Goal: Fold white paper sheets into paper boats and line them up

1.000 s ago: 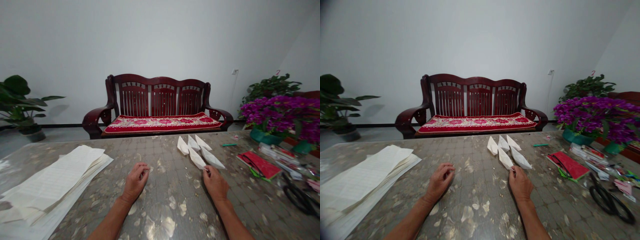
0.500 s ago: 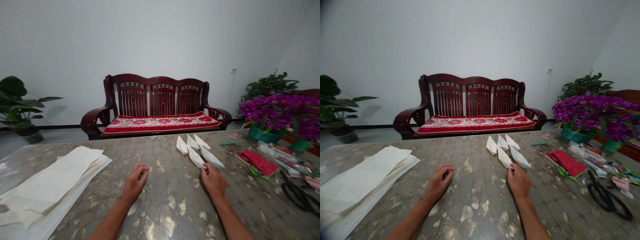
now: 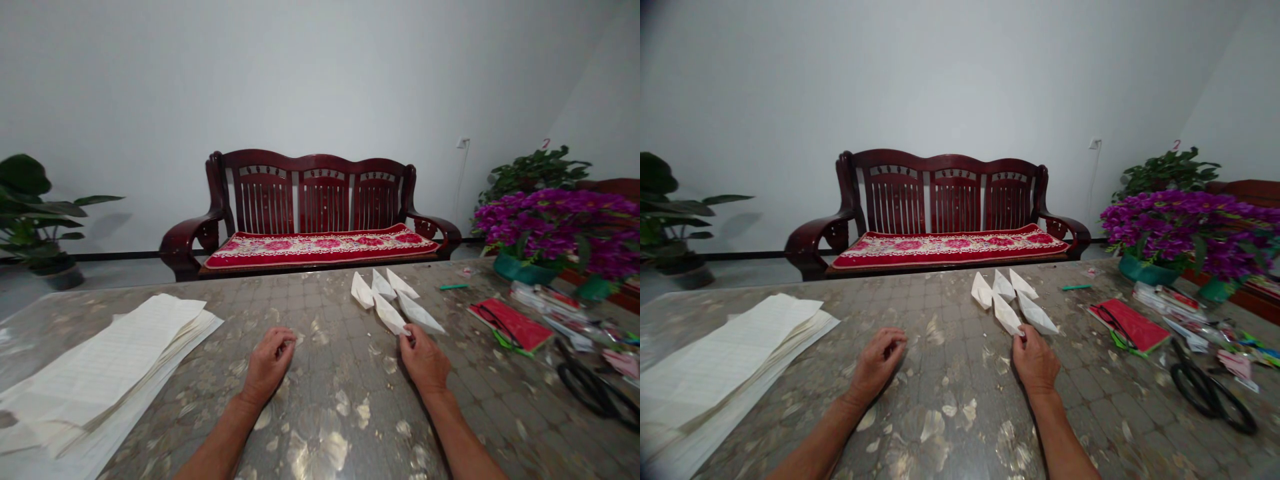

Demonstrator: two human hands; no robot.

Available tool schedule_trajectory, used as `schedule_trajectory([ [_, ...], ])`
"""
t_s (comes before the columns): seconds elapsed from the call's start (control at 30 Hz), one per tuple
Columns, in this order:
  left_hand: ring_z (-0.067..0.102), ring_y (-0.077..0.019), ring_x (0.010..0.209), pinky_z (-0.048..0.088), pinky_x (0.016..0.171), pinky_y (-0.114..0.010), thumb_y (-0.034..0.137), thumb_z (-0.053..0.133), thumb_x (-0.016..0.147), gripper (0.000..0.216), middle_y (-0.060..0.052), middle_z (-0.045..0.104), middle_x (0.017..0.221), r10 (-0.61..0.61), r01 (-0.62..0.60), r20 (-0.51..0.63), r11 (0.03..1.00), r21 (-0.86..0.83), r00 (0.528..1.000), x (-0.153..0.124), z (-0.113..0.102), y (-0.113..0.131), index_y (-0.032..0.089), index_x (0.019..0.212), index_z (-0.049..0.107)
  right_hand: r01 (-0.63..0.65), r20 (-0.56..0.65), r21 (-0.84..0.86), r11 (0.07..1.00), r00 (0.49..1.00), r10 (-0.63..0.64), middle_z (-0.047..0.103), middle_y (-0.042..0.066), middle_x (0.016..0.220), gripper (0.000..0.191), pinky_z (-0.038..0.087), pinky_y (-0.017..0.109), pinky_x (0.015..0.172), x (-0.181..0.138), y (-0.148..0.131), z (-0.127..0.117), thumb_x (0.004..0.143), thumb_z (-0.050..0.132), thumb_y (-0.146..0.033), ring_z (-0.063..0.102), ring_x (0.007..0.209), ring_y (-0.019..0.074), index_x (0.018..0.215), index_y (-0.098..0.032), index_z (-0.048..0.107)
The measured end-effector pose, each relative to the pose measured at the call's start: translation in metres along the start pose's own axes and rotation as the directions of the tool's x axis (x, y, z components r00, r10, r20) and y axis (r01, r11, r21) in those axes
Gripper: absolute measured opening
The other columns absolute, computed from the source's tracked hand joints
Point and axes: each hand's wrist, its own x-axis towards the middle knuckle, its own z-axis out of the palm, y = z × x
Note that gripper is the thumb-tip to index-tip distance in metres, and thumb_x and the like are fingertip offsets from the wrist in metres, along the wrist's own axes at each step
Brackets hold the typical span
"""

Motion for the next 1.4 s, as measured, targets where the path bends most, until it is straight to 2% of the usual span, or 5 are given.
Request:
schedule_trajectory([
  [0.37,0.065,-0.0159,0.076,0.052,0.071,-0.027,0.03,0.053,0.084,0.017,-0.003,0.069,0.085,-0.052,0.052,0.009,0.999,-0.014,0.999,0.002,-0.003,0.003,0.021,0.079,0.067,-0.073,-0.074,0.086,0.994,0.994,0.08,0.071,0.006,0.086,0.032,0.035,0.028,0.063,-0.006,0.007,-0.001,0.087,0.048,-0.027,0.062,0.072,0.0198,0.114,-0.021,0.063],
  [0.5,0.063,-0.0143,0.073,0.051,0.068,-0.025,0.028,0.053,0.085,0.015,-0.002,0.069,0.085,-0.057,0.058,0.026,0.998,-0.019,0.998,0.0,-0.001,0.002,0.021,0.081,0.067,0.208,-0.251,0.212,0.955,0.956,-0.153,0.071,0.007,0.081,0.025,0.043,0.028,0.072,-0.018,0.017,0.002,0.083,0.047,-0.027,0.062,0.071,0.019,0.096,-0.018,0.066],
  [0.83,0.06,-0.0131,0.069,0.05,0.07,-0.026,0.018,0.054,0.081,0.014,-0.002,0.066,0.083,-0.288,0.288,-0.049,0.958,-0.002,0.957,0.003,0.004,-0.009,0.018,0.085,0.067,0.803,0.157,0.323,0.5,0.476,-0.865,0.071,0.006,0.096,0.03,0.046,0.027,0.082,-0.055,-0.02,0.005,0.093,0.042,-0.017,0.064,0.088,0.0175,0.108,-0.024,0.067],
  [1.17,0.061,-0.0238,0.105,0.047,0.095,-0.038,0.013,0.055,0.081,0.03,-0.01,0.068,0.108,-0.427,0.534,-0.349,0.784,0.316,0.834,0.043,-0.079,-0.042,0.017,0.11,0.065,0.757,0.267,0.361,0.545,0.476,-0.838,0.07,0.006,0.102,0.039,0.049,0.029,0.078,-0.062,-0.036,0.011,0.089,0.039,-0.015,0.066,0.085,0.0189,0.115,-0.028,0.065],
  [1.4,0.046,-0.0389,0.128,0.041,0.098,-0.05,0.036,0.058,0.086,0.052,-0.023,0.051,0.138,-0.631,0.596,-0.289,0.35,0.723,0.72,0.049,-0.16,-0.074,0.014,0.133,0.053,0.568,0.424,0.439,0.696,0.552,-0.718,0.074,0.003,0.106,0.033,0.045,0.03,0.084,-0.067,-0.095,0.012,0.091,0.042,-0.027,0.067,0.097,0.0213,0.113,-0.027,0.066],
])
